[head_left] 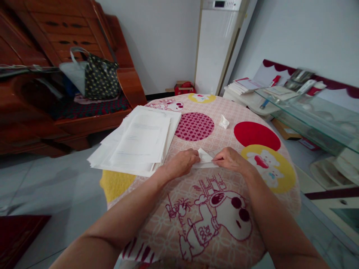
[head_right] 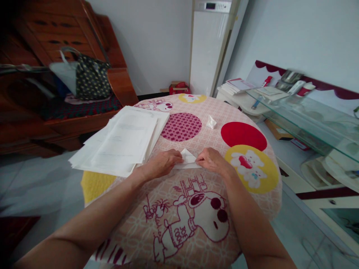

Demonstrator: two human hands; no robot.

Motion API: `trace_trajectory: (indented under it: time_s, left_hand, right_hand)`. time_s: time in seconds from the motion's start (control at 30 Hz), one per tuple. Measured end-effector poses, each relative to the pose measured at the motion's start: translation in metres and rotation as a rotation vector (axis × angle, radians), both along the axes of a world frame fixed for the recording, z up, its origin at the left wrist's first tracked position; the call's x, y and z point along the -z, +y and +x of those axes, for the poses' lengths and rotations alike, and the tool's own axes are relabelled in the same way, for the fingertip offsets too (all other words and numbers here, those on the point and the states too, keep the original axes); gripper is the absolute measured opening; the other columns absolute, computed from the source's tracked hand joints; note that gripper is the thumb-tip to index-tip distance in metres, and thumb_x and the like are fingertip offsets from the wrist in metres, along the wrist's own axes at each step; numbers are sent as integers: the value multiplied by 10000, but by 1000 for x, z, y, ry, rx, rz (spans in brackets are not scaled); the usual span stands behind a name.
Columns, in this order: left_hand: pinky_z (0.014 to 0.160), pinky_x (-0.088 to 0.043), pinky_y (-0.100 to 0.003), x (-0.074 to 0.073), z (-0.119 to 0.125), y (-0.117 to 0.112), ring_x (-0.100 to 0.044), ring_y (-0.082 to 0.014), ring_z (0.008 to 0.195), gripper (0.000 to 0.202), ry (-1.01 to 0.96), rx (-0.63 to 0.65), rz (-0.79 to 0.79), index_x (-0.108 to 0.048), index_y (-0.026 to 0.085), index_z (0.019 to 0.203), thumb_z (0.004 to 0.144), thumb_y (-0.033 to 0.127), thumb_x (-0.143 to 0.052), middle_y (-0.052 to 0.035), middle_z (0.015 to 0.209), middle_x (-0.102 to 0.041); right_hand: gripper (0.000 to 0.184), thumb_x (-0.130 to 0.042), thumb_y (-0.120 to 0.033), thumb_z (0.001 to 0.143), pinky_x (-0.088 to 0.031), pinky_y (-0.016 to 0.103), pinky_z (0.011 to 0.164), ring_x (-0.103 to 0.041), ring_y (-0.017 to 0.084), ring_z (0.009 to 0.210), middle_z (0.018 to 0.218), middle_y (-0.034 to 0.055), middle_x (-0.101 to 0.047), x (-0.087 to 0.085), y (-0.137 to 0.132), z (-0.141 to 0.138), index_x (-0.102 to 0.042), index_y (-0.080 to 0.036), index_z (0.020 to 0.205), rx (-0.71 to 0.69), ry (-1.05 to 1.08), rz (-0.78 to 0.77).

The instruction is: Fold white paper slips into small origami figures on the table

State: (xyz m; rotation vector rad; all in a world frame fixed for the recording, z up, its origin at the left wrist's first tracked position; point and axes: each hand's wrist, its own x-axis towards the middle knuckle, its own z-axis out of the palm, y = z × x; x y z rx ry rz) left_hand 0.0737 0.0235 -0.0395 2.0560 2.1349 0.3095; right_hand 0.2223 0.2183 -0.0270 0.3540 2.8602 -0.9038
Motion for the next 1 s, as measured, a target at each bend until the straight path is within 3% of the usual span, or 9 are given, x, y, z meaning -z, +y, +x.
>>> trace_trajectory:
  time_s: [0.17,0.3,0.47,0.6,0.73,1.0]
  left_hand:
    - [852,-527,-294,-1,-4,0,-671,-196,955,249,-33,-42,1,-735,165,979,883,50,-537,-85,1031,-712]
    - [771,-506,-273,6,-8,4,-661,-169,833,145,-88,-108,27,-731,167,900,907,156,-587,-58,940,-711]
    - [771,-488,-269,14,-16,7,-656,-168,817,132,-144,-211,49,-738,173,887,887,213,-612,-42,893,-732]
    - [703,-464,-253,10,-23,6,-645,-155,747,125,-219,-268,9,-746,169,851,851,239,-642,-32,838,-733]
    - [679,-450,-245,6,-31,2,-629,-143,720,120,-257,-242,-32,-739,169,822,830,234,-638,-21,801,-724]
    - [719,-456,-276,9,-27,4,-622,-162,746,174,-135,-304,-47,-723,156,795,861,226,-577,-49,803,-720]
  right_hand:
    - [117,-680,-207,767,-393,258,580,-587,150,629,691,41,-721,7,0,-4,-786,-170,736,65,26,-110]
    - [164,-683,-274,770,-361,256,533,-521,124,546,581,14,-630,14,3,-8,-750,-150,688,122,52,-171]
    - [209,-651,-315,793,-325,248,478,-456,105,462,494,-15,-550,16,5,-9,-731,-141,709,192,-5,-262]
    - [204,-648,-312,784,-321,244,475,-450,104,455,481,-21,-541,19,4,-11,-688,-150,667,225,8,-233]
    - [211,-640,-324,781,-331,245,497,-473,115,479,491,-19,-553,22,4,-11,-679,-157,658,216,28,-200]
    - [215,-642,-317,788,-344,250,510,-490,122,483,482,-19,-549,24,4,-12,-664,-168,635,234,18,-148]
